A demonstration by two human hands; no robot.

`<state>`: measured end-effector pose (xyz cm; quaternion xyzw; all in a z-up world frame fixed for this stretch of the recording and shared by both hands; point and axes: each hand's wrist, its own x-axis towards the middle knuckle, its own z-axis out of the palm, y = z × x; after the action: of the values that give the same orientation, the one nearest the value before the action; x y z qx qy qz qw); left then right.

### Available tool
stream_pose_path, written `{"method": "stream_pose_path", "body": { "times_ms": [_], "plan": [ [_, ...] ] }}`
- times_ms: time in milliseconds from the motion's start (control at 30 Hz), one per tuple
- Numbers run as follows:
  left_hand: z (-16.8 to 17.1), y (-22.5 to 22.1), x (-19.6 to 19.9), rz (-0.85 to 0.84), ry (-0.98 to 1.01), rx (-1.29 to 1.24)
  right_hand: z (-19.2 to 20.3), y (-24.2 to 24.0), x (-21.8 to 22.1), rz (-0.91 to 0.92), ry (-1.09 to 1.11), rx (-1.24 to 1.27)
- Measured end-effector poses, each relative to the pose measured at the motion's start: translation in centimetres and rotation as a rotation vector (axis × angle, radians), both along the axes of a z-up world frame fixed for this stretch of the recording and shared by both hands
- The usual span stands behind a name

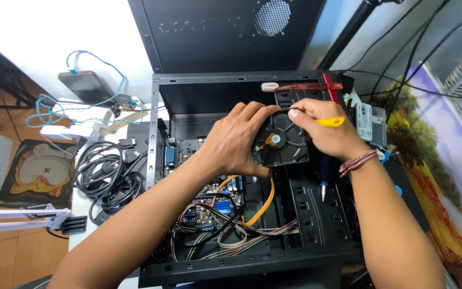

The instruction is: The person cleans a hard drive and the interior of a computer case using brushes and a small tool.

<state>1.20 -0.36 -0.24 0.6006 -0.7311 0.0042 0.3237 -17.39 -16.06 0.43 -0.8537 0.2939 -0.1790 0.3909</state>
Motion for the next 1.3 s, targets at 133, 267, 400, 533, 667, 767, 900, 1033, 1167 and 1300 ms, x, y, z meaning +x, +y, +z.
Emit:
{"method": "stream_pose_path", "body": {
  "times_ms": [133, 267, 400, 533, 667, 767, 900, 1033, 1167, 1300],
  "plan": [
    [0.5, 0.3, -0.8, -0.004, 0.025, 0.065, 0.0, -1.1, -1.3, 0.044, -0.033, 0.309],
    [0.5, 0.5, -1.7, -0.008, 0.007, 0.145, 2.1, -0.8, -2.6, 0.039, 0.163, -0.09],
    [0.4, 0.5, -2.4, -0.034, -0.087, 0.256, 2.6, -1.7, -4.4, 0.048, 0.112, -0.405],
    [0.4, 0.6, -2.8, -0.053, -0.115, 0.296, 3.7, 0.8, -4.4, -0.218, 0.242, -0.082],
    [1.4, 0.8, -3.1, -0.046, -0.165, 0.357, 1.5, 1.8, -5.3, -0.286, 0.704, -0.352],
    [1.2, 0.7, -3.4, -0.066, -0.185, 0.383, 1.5, 3.6, -4.9, -0.302, 0.81, -0.34],
    [1.0, 0.6, -3.5, -0.087, -0.2, 0.412, 1.6, 4.6, -4.3, -0.281, 0.816, -0.277],
    [1.0, 0.8, -3.4, -0.096, -0.182, 0.375, 0.8, 2.7, -5.0, -0.173, 0.73, -0.322],
    [0.6, 0.7, -3.6, -0.113, -0.166, 0.4, 2.6, 1.0, -5.0, -0.249, 0.544, -0.35],
    [-0.5, 0.5, -4.1, -0.166, -0.13, 0.286, 3.4, -0.2, -3.2, -0.171, 0.188, -0.404]
  ]
}}
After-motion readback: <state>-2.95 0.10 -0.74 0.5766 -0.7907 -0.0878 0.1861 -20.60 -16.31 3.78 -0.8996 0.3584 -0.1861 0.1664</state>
